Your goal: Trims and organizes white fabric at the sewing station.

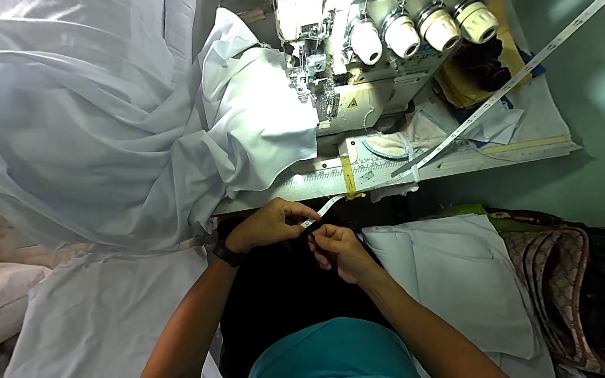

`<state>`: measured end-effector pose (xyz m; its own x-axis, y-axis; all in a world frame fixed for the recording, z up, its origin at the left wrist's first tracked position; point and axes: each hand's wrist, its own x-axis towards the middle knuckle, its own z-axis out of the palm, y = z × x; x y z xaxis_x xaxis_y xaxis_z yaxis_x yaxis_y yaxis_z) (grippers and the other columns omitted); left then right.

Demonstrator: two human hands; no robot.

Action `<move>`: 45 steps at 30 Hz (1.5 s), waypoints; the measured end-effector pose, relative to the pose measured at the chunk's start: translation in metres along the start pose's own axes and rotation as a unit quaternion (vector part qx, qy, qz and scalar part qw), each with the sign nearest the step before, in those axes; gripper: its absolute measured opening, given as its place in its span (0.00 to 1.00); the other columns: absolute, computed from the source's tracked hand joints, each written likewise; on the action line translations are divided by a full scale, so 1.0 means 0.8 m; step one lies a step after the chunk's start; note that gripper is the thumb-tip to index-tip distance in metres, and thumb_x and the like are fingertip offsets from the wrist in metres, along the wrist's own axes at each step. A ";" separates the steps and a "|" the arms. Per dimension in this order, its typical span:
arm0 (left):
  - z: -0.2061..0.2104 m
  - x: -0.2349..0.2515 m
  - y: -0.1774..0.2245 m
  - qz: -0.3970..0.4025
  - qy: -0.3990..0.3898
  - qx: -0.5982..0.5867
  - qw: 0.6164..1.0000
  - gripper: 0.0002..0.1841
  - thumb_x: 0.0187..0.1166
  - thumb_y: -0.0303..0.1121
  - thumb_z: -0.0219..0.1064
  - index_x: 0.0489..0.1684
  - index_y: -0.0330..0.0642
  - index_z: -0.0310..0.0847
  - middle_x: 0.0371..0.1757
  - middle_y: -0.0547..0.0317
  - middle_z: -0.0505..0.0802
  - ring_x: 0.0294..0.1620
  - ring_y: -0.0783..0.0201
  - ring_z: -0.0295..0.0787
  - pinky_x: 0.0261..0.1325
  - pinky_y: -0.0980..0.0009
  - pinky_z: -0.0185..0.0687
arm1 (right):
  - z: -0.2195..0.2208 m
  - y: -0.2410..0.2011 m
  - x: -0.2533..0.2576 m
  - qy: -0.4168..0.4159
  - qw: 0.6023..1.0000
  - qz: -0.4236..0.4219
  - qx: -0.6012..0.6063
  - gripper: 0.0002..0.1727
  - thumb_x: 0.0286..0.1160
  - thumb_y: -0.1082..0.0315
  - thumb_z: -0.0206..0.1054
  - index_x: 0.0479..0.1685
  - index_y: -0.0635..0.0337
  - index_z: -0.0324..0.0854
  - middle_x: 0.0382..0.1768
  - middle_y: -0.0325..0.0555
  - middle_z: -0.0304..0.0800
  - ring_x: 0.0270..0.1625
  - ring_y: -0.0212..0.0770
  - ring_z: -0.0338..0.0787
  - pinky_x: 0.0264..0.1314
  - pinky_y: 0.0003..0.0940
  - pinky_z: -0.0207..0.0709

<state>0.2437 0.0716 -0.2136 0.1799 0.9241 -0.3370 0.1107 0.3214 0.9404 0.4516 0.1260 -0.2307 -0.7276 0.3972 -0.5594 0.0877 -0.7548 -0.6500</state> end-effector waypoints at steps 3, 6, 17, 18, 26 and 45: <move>0.000 -0.001 -0.002 0.009 -0.006 -0.010 1.000 0.15 0.72 0.17 0.65 0.55 0.30 0.88 0.49 0.61 0.93 0.40 0.83 0.85 0.47 0.84 0.83 | 0.009 -0.006 0.002 0.013 1.000 0.013 0.002 0.09 0.84 0.74 0.56 0.34 0.62 0.79 0.27 0.39 0.86 0.17 0.24 0.78 0.20 0.16 0.74; -0.001 -0.001 0.000 -0.003 -0.009 -0.017 1.000 0.15 0.72 0.16 0.65 0.55 0.31 0.88 0.46 0.62 0.94 0.38 0.83 0.85 0.45 0.84 0.83 | 0.014 -0.007 0.005 0.027 0.999 0.018 0.020 0.09 0.83 0.76 0.57 0.34 0.63 0.78 0.25 0.40 0.86 0.16 0.25 0.78 0.19 0.16 0.74; -0.025 -0.028 0.095 0.204 0.231 0.295 0.905 0.07 0.81 0.26 0.63 0.39 0.36 0.88 0.34 0.64 0.89 0.35 0.81 0.82 0.43 0.86 0.78 | 0.017 -0.069 0.070 0.145 0.891 -0.394 -0.172 0.04 0.72 0.74 0.70 0.42 0.60 0.88 0.32 0.26 0.86 0.25 0.15 0.76 0.28 0.11 0.71; -0.030 -0.019 0.106 0.231 0.248 0.315 0.887 0.07 0.81 0.25 0.63 0.40 0.35 0.88 0.35 0.61 0.89 0.36 0.79 0.83 0.45 0.84 0.79 | 0.017 -0.076 0.086 0.156 0.862 -0.440 -0.197 0.06 0.74 0.74 0.70 0.44 0.64 0.89 0.39 0.31 0.84 0.30 0.16 0.77 0.31 0.11 0.72; -0.089 0.062 0.123 0.193 0.330 0.293 0.876 0.08 0.67 0.29 0.79 0.37 0.35 0.89 0.28 0.60 0.90 0.26 0.79 0.82 0.34 0.83 0.77 | 0.029 -0.083 0.109 0.101 0.893 -0.382 -0.216 0.10 0.74 0.72 0.70 0.24 0.59 0.83 0.23 0.27 0.81 0.24 0.16 0.76 0.28 0.15 0.72; -0.111 0.065 0.097 0.220 0.341 0.453 0.794 0.15 0.80 0.31 0.59 0.52 0.33 0.90 0.60 0.44 0.94 0.69 0.47 0.88 0.74 0.43 0.76 | 0.059 -0.125 0.129 0.173 0.754 -0.565 -0.287 0.07 0.67 0.76 0.70 0.36 0.72 0.92 0.25 0.42 0.92 0.25 0.19 0.84 0.31 0.13 0.79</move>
<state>0.1750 0.1628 -0.1540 -0.1408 0.9023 0.4074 0.8969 -0.0580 0.4383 0.3355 0.2183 -0.1992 -0.3462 0.8044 0.4828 -0.1038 0.4786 -0.8719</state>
